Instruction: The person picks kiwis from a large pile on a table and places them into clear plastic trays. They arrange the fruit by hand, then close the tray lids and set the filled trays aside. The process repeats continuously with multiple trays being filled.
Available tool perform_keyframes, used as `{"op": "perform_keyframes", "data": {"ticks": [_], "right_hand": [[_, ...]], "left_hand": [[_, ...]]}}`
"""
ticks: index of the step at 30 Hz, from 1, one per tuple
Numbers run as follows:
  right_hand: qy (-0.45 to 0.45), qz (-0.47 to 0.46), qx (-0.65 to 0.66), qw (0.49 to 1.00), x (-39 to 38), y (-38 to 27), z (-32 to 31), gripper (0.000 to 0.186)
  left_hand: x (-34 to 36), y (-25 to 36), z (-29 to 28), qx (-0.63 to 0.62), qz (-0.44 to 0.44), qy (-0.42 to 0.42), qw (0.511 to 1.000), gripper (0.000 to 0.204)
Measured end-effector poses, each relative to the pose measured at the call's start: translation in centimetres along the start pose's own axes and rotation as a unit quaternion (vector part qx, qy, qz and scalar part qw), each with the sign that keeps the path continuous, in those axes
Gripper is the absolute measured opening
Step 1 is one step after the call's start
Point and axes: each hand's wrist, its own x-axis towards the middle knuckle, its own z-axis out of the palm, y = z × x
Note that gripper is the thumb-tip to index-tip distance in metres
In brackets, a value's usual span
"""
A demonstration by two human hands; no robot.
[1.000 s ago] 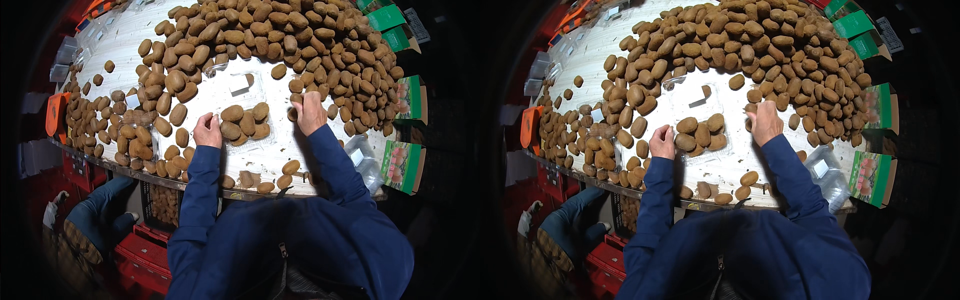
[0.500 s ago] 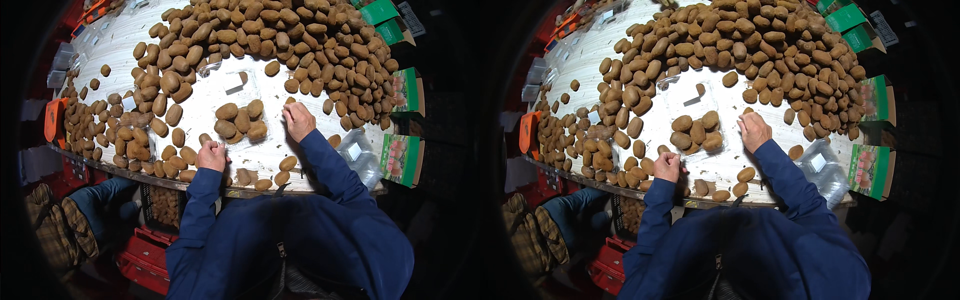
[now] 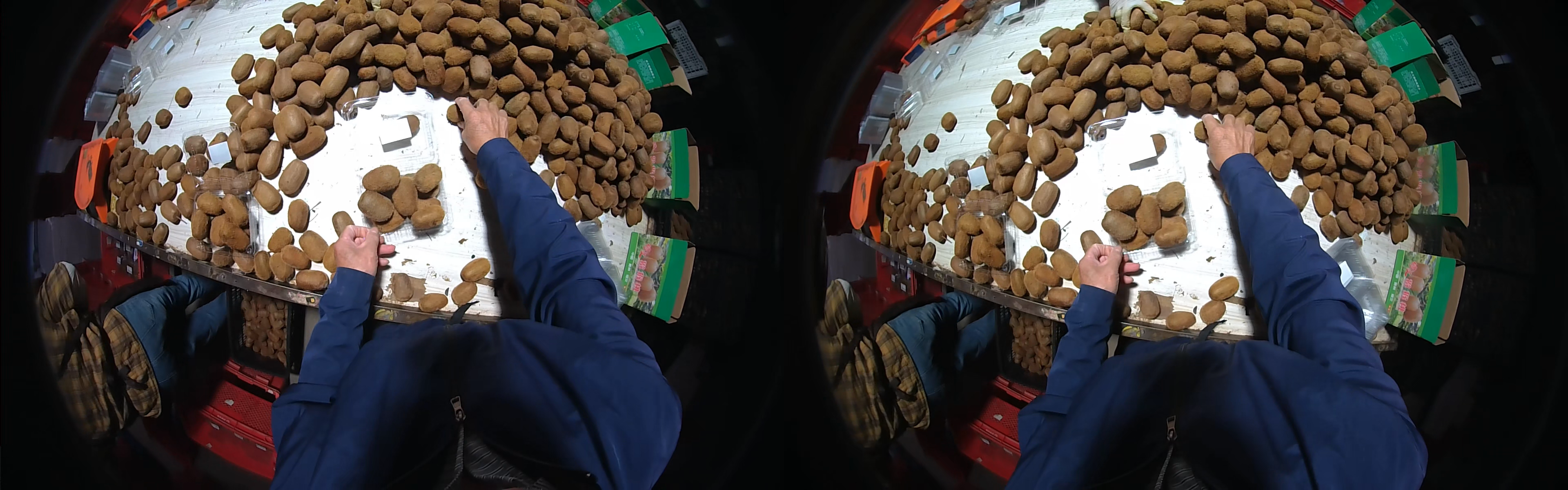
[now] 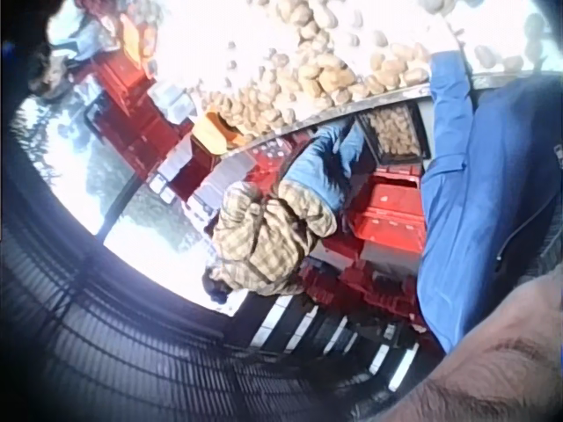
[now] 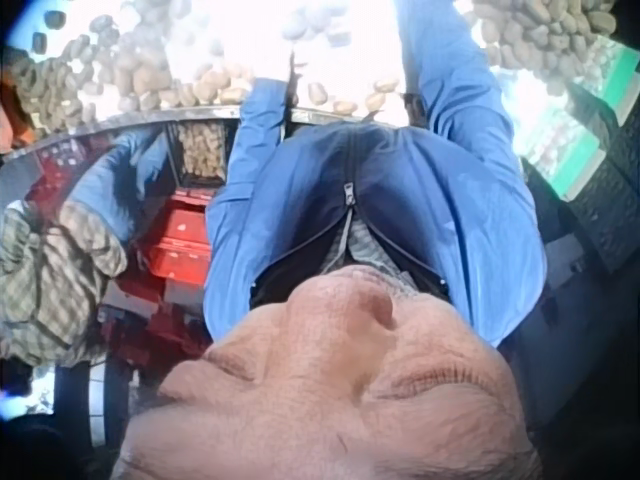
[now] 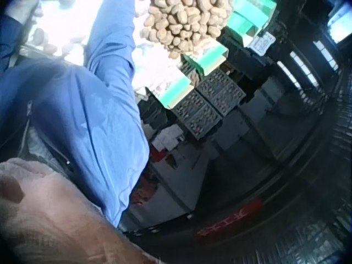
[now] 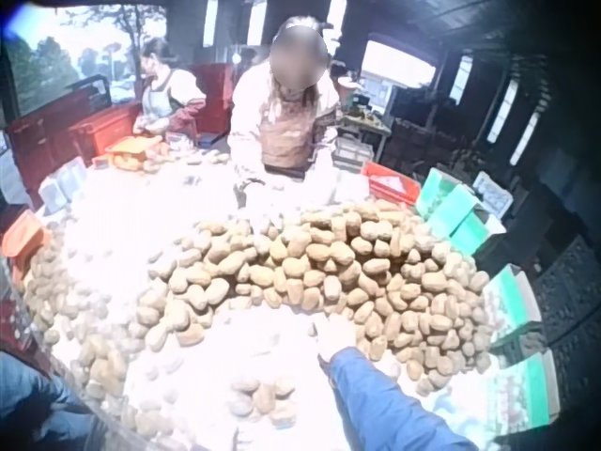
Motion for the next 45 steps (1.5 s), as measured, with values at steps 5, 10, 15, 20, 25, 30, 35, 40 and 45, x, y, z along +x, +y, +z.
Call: {"op": "perform_keyframes", "data": {"ticks": [5, 10, 15, 20, 25, 30, 35, 40, 45], "right_hand": [[0.067, -0.037, 0.072, 0.994, -2.0, -0.4, -3.1, 0.041], [0.116, -0.204, 0.178, 0.956, -10.6, -2.9, -6.4, 0.045], [0.036, -0.157, 0.222, 0.962, -15.4, -5.1, -6.7, 0.047], [0.029, -0.122, 0.324, 0.938, -15.8, -6.5, -5.1, 0.039], [0.007, -0.074, 0.424, 0.902, -16.5, -9.8, -2.9, 0.039], [0.022, -0.069, 0.453, 0.888, -16.5, -13.9, -1.4, 0.036], [0.02, -0.062, 0.468, 0.881, -16.0, -17.9, -0.1, 0.032], [-0.028, -0.035, 0.468, 0.883, -14.3, -20.3, 0.3, 0.036], [-0.062, -0.041, 0.432, 0.899, -14.1, -18.6, -1.7, 0.049]], "left_hand": [[0.1, -0.1, 0.1, -0.015, -0.011, 0.007, 1.0, 0.019], [0.2, 0.0, 0.3, -0.007, -0.011, -0.001, 1.0, 0.019], [0.6, -0.4, 0.3, -0.01, 0.002, 0.012, 1.0, 0.018], [1.2, -1.5, -0.8, 0.019, 0.034, 0.031, 0.999, 0.021], [1.0, -0.5, -3.8, -0.011, 0.052, 0.075, 0.996, 0.019], [0.6, 1.5, -6.7, -0.001, 0.046, 0.127, 0.991, 0.017], [1.5, 2.1, -10.7, 0.034, 0.051, 0.152, 0.986, 0.017], [3.5, 1.5, -13.6, 0.029, 0.076, 0.167, 0.983, 0.016], [5.0, 0.1, -15.1, 0.031, 0.105, 0.154, 0.982, 0.024]]}}
